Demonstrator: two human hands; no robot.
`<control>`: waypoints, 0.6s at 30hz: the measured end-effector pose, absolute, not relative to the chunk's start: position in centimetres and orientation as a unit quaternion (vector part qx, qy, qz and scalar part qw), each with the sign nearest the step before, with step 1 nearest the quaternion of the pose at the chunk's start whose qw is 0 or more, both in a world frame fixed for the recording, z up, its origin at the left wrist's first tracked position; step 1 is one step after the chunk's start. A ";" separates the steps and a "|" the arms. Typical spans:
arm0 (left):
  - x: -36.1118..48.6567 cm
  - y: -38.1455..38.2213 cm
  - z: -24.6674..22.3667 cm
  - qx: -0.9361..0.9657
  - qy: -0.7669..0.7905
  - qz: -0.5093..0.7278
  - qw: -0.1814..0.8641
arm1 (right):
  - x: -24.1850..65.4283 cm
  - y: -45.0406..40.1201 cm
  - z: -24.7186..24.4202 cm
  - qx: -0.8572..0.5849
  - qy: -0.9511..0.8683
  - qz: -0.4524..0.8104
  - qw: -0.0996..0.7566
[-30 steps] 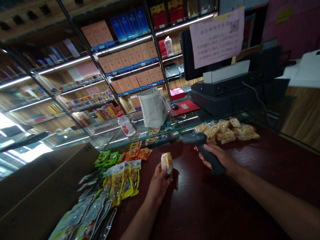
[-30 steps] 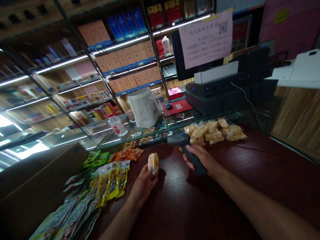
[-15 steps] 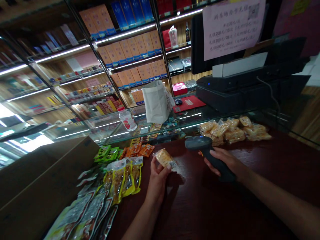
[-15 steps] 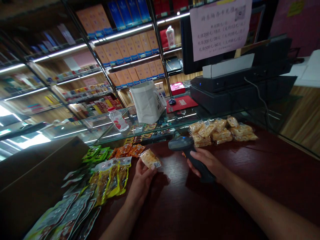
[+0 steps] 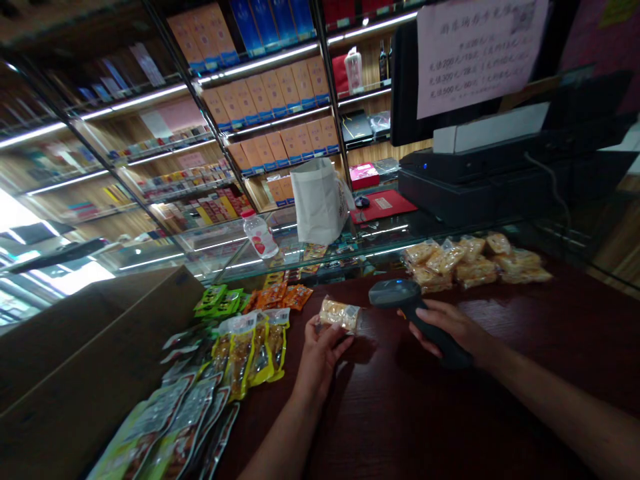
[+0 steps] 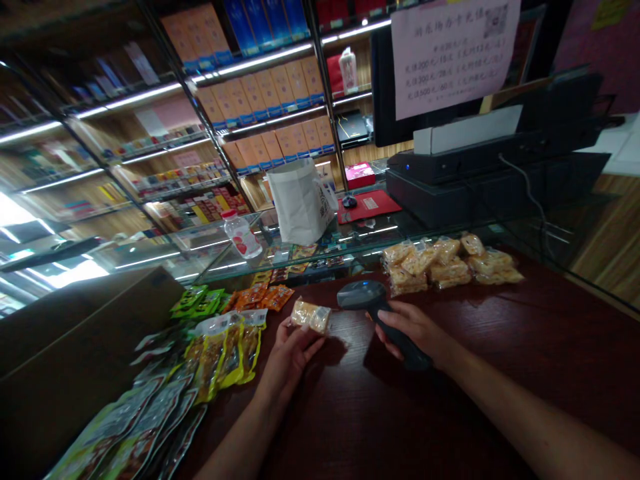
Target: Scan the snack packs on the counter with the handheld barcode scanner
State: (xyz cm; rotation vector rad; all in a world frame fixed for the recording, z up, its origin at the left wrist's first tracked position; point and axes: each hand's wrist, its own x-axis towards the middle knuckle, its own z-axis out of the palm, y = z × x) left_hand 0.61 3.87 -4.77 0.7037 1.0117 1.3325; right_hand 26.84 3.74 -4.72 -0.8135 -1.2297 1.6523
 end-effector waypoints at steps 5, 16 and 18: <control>0.6 3.9 -4.8 0.301 0.436 0.587 0.613 | 26.4 3.7 -5.0 -0.317 -0.514 0.677 0.421; 0.0 4.4 -5.5 0.287 0.410 0.606 0.619 | 26.3 3.9 -5.4 -0.320 -0.536 0.670 0.402; -0.1 4.5 -5.7 0.283 0.406 0.615 0.613 | 26.3 3.9 -5.6 -0.322 -0.538 0.669 0.399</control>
